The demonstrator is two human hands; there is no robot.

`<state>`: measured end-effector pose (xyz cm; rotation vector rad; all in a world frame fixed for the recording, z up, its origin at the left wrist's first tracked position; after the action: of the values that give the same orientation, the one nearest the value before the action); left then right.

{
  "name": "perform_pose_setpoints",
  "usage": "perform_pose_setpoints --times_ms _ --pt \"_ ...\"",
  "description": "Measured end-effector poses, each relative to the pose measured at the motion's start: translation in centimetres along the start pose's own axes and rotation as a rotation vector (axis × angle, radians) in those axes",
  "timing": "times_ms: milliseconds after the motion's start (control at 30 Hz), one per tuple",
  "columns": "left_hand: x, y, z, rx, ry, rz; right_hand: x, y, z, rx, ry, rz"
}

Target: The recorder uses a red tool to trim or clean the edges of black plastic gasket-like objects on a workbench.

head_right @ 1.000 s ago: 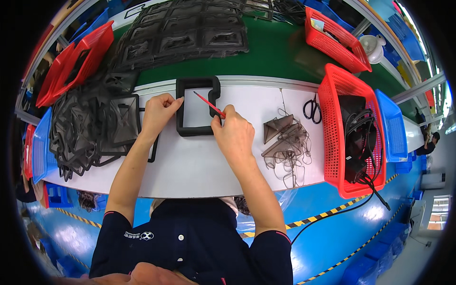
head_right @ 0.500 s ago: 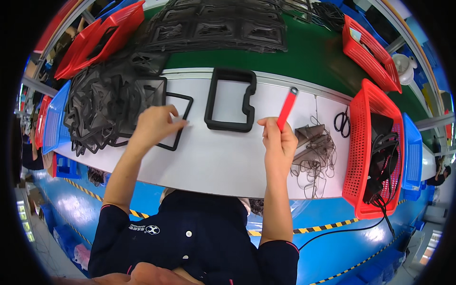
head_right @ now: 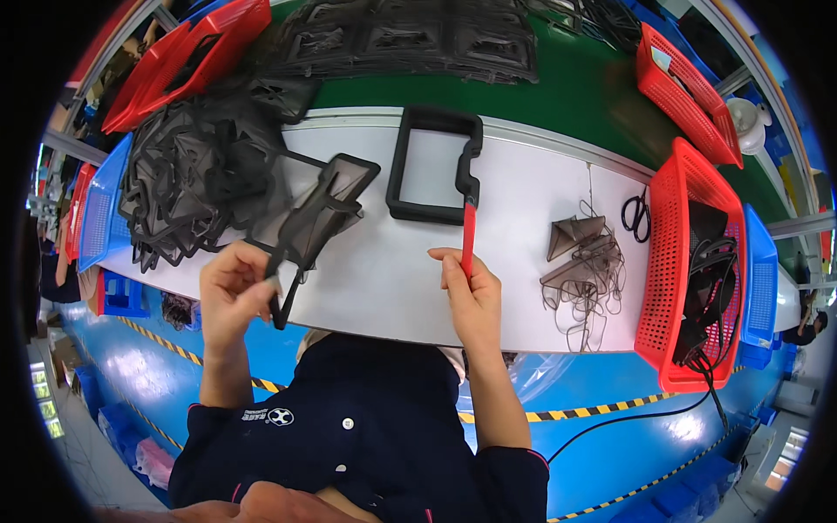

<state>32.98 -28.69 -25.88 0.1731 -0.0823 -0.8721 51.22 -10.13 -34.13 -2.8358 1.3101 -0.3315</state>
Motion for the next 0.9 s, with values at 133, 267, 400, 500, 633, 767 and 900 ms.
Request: perform_pose_setpoints --times_ms 133,267,400,500,633,767,900 --pt "-1.3 -4.8 0.6 0.310 -0.010 0.058 0.6 1.1 -1.0 -0.060 0.016 -0.033" --pt "1.4 -7.2 -4.6 0.588 -0.260 0.208 1.2 1.5 -0.6 -0.058 0.027 -0.079" --pt "6.8 -4.3 -8.7 0.692 -0.530 0.312 1.7 2.4 0.0 0.035 0.039 -0.208" --pt "8.4 -0.4 -9.3 0.538 -0.678 0.035 2.6 4.2 1.0 0.283 0.013 -0.387" --pt "8.0 1.4 -10.6 0.036 -0.504 -0.387 2.9 4.5 -0.3 0.818 -0.182 -0.341" --pt "6.1 0.9 -9.5 -0.266 -0.477 -0.538 2.2 3.6 -0.7 0.950 -0.359 -0.211" --pt "5.7 0.8 -9.5 -0.154 -0.510 -0.605 1.2 7.1 -3.1 0.844 -0.671 -0.326"
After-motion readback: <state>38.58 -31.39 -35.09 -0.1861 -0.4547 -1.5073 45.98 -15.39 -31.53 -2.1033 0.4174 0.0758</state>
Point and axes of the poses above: each hand's wrist, its own x-axis away from the middle knuckle, its own y-axis out of the palm, z = x × y, the point moved 2 cm from there along -x, towards the middle knuckle, and after that the axes turned 13 degrees about x, right-handed, at the moved point
